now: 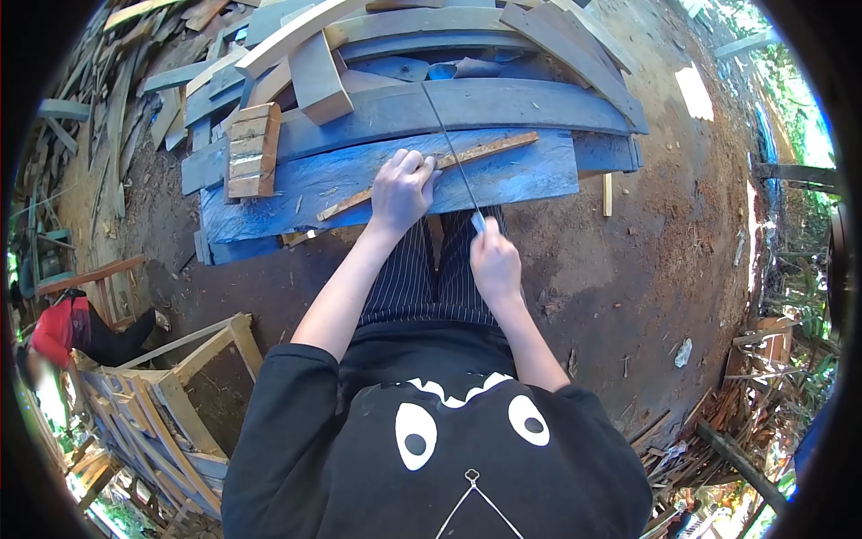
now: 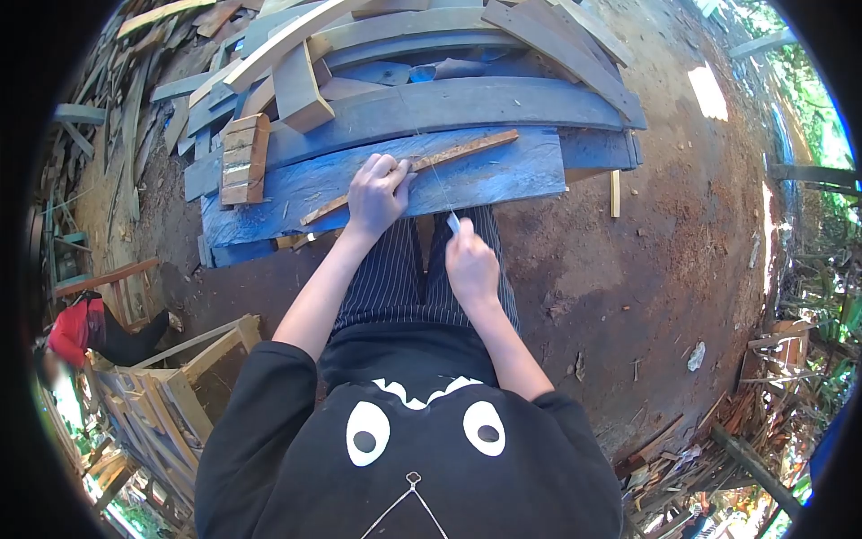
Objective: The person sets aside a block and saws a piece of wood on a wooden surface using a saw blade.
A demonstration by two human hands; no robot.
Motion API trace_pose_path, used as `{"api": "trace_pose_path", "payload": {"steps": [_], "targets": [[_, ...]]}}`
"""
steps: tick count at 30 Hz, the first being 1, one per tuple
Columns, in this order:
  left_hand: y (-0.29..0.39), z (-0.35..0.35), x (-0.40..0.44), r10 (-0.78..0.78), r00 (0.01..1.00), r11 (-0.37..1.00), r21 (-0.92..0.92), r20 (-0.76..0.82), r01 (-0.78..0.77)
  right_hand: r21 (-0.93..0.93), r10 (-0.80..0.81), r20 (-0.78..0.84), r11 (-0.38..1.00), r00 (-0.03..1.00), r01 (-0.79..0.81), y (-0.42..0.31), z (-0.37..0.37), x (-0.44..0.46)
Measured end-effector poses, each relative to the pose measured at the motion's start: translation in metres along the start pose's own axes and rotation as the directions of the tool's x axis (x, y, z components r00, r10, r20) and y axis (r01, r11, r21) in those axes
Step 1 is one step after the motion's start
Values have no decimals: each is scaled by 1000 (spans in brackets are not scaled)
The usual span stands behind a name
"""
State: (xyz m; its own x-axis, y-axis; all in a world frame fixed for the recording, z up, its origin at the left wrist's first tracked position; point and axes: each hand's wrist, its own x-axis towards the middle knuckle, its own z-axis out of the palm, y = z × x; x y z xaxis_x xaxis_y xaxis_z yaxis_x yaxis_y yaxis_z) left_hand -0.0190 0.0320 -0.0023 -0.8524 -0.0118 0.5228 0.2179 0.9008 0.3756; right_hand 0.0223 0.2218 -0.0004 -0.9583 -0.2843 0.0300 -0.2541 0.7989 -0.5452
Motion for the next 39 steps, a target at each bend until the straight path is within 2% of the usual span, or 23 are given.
{"api": "trace_pose_path", "payload": {"steps": [4,9,17,20,22,25,28,31,36,39], "targets": [[1,-2,3,2,1000,1000,6,-20,-2,-22,10,-23,1000,1000,-11,-6,11,16],[1,-2,1,-8,1000,1000,14,9,8,3,39,32,999,999,-39,11,-18,-43],[0,-1,2,-24,1000,1000,4,0,24,-25,30,-3,999,1000,-30,-11,8,22],[0,-1,2,-22,1000,1000,6,-15,22,3,18,15,1000,1000,-18,2,-8,-11],[0,-1,4,-15,999,1000,-7,-41,14,-42,57,46,998,997,-56,10,-20,-44],[-2,-1,4,-4,1000,1000,-17,-30,4,-18,85,76,996,993,-84,10,-26,-50],[-2,-1,2,0,1000,1000,-27,-30,-1,24,22,5,999,1000,-22,-1,-8,-6],[2,0,1,-17,1000,1000,-5,-15,17,12,36,10,999,999,-36,-7,9,24],[1,0,2,-26,1000,1000,10,-16,26,10,63,30,998,998,-63,15,-13,-45],[0,0,2,-20,1000,1000,-5,-8,20,8,80,63,997,995,-80,7,-29,-52]]}}
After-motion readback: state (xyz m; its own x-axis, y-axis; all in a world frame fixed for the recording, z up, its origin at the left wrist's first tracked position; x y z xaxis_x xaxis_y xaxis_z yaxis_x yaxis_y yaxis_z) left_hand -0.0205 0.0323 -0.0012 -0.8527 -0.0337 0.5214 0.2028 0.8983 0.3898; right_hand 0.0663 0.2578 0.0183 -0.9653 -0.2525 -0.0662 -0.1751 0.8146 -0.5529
